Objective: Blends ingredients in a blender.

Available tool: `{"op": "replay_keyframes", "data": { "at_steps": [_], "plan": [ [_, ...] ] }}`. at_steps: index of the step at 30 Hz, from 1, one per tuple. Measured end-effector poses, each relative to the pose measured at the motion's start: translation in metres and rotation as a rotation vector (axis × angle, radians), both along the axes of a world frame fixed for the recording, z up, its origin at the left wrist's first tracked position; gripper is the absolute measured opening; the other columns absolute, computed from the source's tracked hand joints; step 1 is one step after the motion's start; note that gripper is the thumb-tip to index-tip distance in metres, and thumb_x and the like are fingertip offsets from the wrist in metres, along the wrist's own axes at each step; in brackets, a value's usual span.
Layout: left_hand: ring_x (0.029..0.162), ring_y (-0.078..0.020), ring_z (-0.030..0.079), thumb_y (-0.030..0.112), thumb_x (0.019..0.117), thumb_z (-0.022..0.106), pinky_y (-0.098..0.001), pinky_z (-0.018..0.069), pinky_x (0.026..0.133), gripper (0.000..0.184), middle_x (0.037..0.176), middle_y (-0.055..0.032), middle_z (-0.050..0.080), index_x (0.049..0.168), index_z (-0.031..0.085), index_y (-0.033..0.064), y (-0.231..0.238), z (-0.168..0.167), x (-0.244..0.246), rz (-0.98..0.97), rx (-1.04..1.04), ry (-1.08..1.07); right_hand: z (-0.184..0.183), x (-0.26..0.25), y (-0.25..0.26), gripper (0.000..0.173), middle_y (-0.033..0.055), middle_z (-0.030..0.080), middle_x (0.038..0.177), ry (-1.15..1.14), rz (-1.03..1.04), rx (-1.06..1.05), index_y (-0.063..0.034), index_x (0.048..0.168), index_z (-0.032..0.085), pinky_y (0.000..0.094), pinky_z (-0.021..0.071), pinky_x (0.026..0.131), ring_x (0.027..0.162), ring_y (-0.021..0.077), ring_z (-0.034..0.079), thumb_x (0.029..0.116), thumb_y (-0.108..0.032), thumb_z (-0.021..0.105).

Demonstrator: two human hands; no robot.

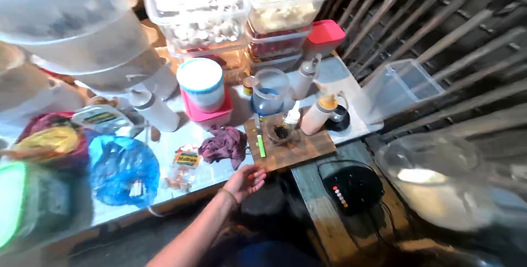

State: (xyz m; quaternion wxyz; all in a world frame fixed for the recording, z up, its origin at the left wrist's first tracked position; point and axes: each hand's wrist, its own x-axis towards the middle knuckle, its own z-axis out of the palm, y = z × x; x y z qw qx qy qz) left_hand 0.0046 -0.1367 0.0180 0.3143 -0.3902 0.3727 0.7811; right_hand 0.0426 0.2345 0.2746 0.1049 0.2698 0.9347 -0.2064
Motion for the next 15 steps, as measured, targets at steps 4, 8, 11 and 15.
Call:
{"op": "replay_keyframes", "data": {
  "at_steps": [4, 8, 11, 15],
  "plan": [
    [0.089, -0.0183, 0.070, 0.023, 0.1073, 0.044, -0.0305, 0.0583, 0.077, 0.028, 0.109, -0.0119, 0.068, 0.126, 0.053, 0.0039, -0.019, -0.001, -0.023, -0.066, 0.015, 0.020, -0.028, -0.008, 0.018, 0.026, 0.0118, 0.056, 0.062, 0.079, 0.155, 0.039, 0.0023, 0.080, 0.062, 0.0399, 0.0470, 0.052, 0.052, 0.0203, 0.053, 0.0975, -0.015, 0.071],
    [0.083, -0.0164, 0.070, 0.023, 0.1073, 0.041, -0.0290, 0.0584, 0.074, 0.025, 0.102, -0.0100, 0.069, 0.120, 0.054, 0.0048, -0.038, 0.003, -0.041, -0.094, 0.007, 0.011, -0.025, -0.026, -0.003, 0.023, 0.0058, 0.050, 0.062, 0.038, 0.106, 0.051, -0.0003, 0.079, 0.057, 0.0320, 0.0436, 0.052, 0.052, 0.0136, 0.048, 0.0947, -0.006, 0.072],
    [0.086, -0.0160, 0.070, 0.025, 0.1084, 0.040, -0.0293, 0.0576, 0.076, 0.027, 0.102, -0.0096, 0.068, 0.119, 0.055, 0.0045, -0.048, 0.001, -0.051, -0.098, 0.011, 0.008, -0.027, -0.029, -0.041, 0.025, 0.0099, 0.055, 0.063, -0.025, 0.125, 0.093, 0.0012, 0.082, 0.061, 0.0396, 0.0476, 0.053, 0.052, 0.0196, 0.052, 0.0957, -0.015, 0.074],
    [0.084, -0.0156, 0.069, 0.026, 0.1095, 0.039, -0.0283, 0.0574, 0.075, 0.028, 0.101, -0.0089, 0.067, 0.121, 0.053, 0.0053, -0.062, -0.002, -0.054, -0.043, 0.022, -0.056, -0.038, -0.037, -0.049, 0.023, 0.0099, 0.054, 0.066, -0.010, 0.238, 0.150, 0.0016, 0.081, 0.061, 0.0402, 0.0448, 0.057, 0.058, 0.0205, 0.052, 0.0908, -0.009, 0.078]
  ]
}}
